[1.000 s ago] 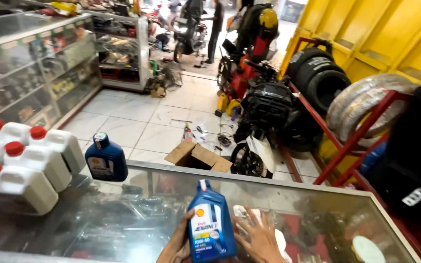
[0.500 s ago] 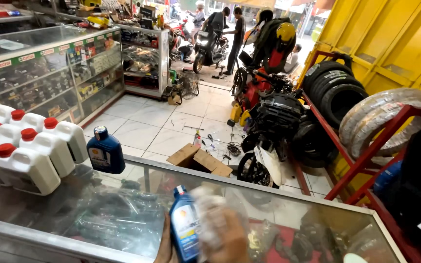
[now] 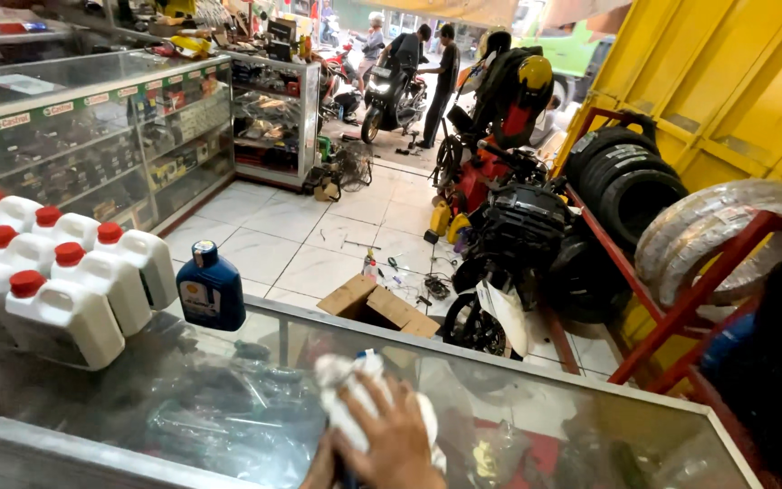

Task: The person wipes several blue and white plastic containers with a cloth on a glass counter, then places them onto a red shelf. The person repeats this process for multiple containers, including larger white jugs and smaller white bottles, stacking them on the shelf.

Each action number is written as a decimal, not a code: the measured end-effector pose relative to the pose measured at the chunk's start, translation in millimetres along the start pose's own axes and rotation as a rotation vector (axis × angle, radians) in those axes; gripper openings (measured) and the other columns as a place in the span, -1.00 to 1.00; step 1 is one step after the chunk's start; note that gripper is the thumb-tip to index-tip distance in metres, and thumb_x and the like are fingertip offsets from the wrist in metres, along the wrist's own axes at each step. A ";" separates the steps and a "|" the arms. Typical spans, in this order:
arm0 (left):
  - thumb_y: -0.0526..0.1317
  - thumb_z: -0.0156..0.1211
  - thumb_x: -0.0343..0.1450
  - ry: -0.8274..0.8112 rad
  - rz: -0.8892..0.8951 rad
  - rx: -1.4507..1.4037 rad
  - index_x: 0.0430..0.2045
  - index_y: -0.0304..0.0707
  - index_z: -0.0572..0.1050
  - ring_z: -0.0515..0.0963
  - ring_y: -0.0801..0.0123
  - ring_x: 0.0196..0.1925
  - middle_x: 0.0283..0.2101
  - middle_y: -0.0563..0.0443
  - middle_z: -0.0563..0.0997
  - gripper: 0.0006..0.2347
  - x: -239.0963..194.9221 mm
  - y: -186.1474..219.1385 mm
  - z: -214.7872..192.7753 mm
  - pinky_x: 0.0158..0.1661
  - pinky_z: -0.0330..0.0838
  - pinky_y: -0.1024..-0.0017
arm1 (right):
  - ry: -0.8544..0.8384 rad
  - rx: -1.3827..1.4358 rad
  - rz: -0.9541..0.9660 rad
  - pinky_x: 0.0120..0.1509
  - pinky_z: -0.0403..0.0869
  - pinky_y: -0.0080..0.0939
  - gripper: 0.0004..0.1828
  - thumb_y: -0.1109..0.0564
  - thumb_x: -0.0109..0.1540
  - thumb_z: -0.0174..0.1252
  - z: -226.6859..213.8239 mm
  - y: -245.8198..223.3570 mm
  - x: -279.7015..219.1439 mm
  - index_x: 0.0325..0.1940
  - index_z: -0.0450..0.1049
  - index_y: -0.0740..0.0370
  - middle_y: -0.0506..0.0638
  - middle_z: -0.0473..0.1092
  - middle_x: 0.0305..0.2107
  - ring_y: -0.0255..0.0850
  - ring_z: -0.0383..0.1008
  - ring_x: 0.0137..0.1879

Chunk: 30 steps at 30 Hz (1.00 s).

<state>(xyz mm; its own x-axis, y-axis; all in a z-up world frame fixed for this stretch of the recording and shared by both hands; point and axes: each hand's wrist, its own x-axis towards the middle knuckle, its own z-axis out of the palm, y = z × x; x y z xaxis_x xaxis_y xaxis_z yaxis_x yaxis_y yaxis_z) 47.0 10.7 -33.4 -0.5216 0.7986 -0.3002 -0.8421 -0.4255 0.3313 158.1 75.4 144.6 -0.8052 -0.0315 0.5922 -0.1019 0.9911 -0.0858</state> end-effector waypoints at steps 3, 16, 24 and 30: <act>0.10 0.26 0.27 0.020 -0.050 0.057 0.12 -0.29 0.46 0.70 0.03 -0.28 -0.17 -0.28 0.69 -0.41 -2.6 6.6 9.1 -0.22 0.63 0.13 | -0.131 0.229 0.488 0.41 0.33 0.03 -0.31 -0.34 0.19 0.12 -7.8 26.0 46.8 0.37 0.41 -0.14 -0.05 0.32 0.32 0.02 0.33 0.39; 0.15 0.28 0.16 -0.027 -0.186 0.270 0.05 -0.43 0.49 0.75 0.08 -0.30 -0.23 -0.31 0.72 -0.32 -5.3 48.1 -8.6 -0.23 0.69 0.20 | -0.182 1.405 1.347 0.32 0.43 0.14 0.00 -0.48 0.13 0.10 37.5 87.9 32.8 0.45 0.30 0.23 0.37 0.44 0.19 0.18 0.49 0.24; 0.08 0.27 0.22 0.084 0.178 0.185 -0.01 -0.48 0.46 0.73 0.05 -0.37 -0.30 -0.33 0.69 -0.41 -19.7 79.7 40.7 -0.33 0.66 0.20 | 0.086 1.447 1.284 0.38 0.35 0.07 -0.04 -0.42 0.14 0.11 81.0 65.8 -15.0 0.48 0.26 0.16 0.26 0.39 0.25 0.08 0.43 0.30; 0.07 0.31 0.26 0.071 0.715 0.444 0.17 -0.49 0.35 0.65 0.05 -0.14 -0.09 -0.39 0.62 -0.32 -18.5 52.2 56.4 -0.13 0.56 0.18 | 0.175 1.484 1.265 0.38 0.34 0.08 -0.06 -0.40 0.14 0.12 94.6 65.8 -30.3 0.48 0.25 0.16 0.28 0.37 0.25 0.10 0.40 0.31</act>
<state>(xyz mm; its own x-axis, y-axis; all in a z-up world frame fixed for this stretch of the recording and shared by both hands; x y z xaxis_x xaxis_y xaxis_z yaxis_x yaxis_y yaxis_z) 20.4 -2.3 39.8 -0.9286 0.3655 0.0649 -0.1817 -0.6000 0.7791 120.6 129.3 45.2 -0.7494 0.5960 -0.2885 -0.0127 -0.4485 -0.8937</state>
